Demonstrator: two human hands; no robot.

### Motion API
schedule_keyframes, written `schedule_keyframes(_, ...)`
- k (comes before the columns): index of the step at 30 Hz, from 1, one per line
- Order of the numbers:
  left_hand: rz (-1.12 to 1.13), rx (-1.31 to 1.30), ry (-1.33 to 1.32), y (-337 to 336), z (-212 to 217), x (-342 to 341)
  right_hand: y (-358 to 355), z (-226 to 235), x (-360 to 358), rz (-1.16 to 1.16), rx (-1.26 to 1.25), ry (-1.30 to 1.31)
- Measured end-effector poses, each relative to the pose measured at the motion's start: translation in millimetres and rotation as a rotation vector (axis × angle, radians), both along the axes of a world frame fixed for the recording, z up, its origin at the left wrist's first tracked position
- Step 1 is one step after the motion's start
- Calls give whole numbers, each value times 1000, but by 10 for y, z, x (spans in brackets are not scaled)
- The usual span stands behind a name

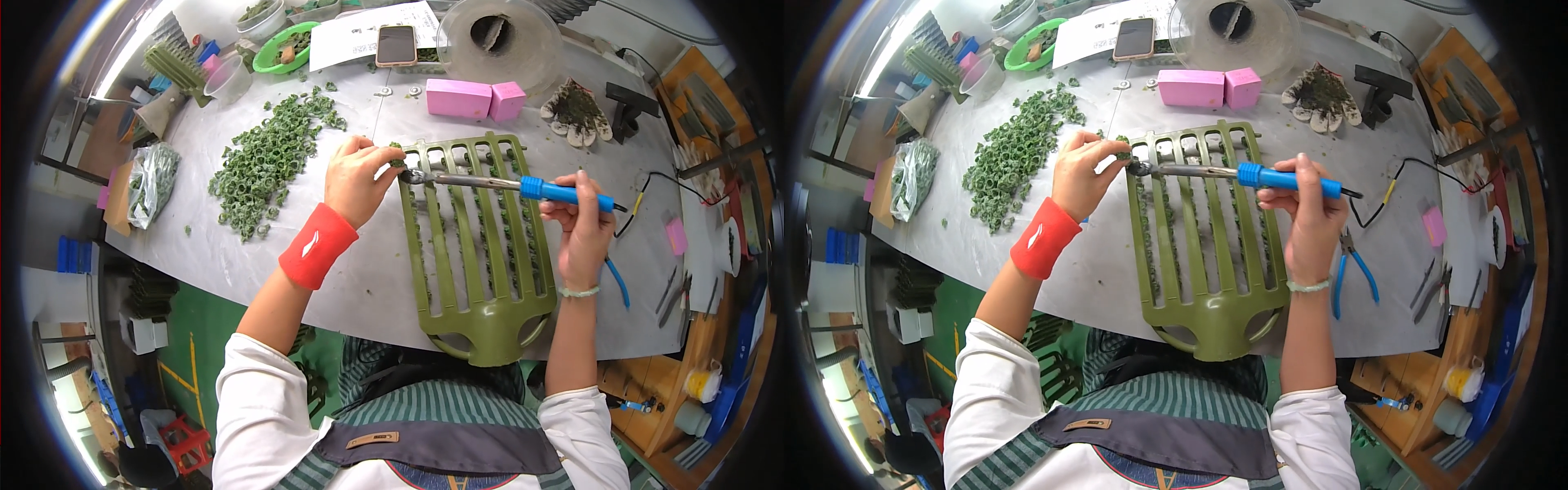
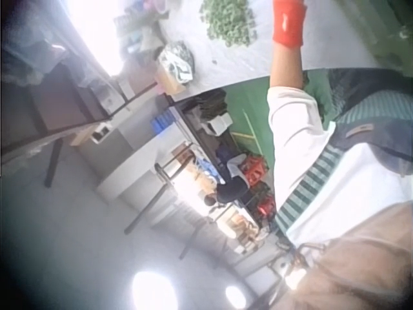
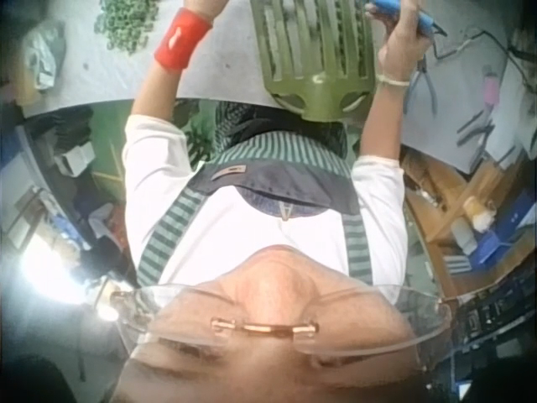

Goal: The person places small green plastic pieces into a green rack, using a soldering iron to melt and bond the plastic components together, then holds up a finished green frame to show another person.

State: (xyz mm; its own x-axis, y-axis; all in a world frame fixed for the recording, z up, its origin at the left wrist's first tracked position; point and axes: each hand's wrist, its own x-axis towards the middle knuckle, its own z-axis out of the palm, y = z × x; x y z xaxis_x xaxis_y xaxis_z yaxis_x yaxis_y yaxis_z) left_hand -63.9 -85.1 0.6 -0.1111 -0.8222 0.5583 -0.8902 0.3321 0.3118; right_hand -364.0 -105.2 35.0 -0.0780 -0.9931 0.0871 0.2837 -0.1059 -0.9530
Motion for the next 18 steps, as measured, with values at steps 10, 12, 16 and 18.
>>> schedule_keyframes(10, 33, 322, 432, -213, 39, 572, 95, 126, -148, -9, 32, -2)
schedule_keyframes(12, 13, 195, -23, -350, -65, 741, 102, 147, -139, 1, 35, 0)
schedule_keyframes(16, -109, 165, -331, -486, -266, 795, 123, 182, -148, -3, 32, 20)
schedule_keyframes(18, -88, 338, -324, -478, -284, 839, 139, 202, -132, -13, 29, 32)
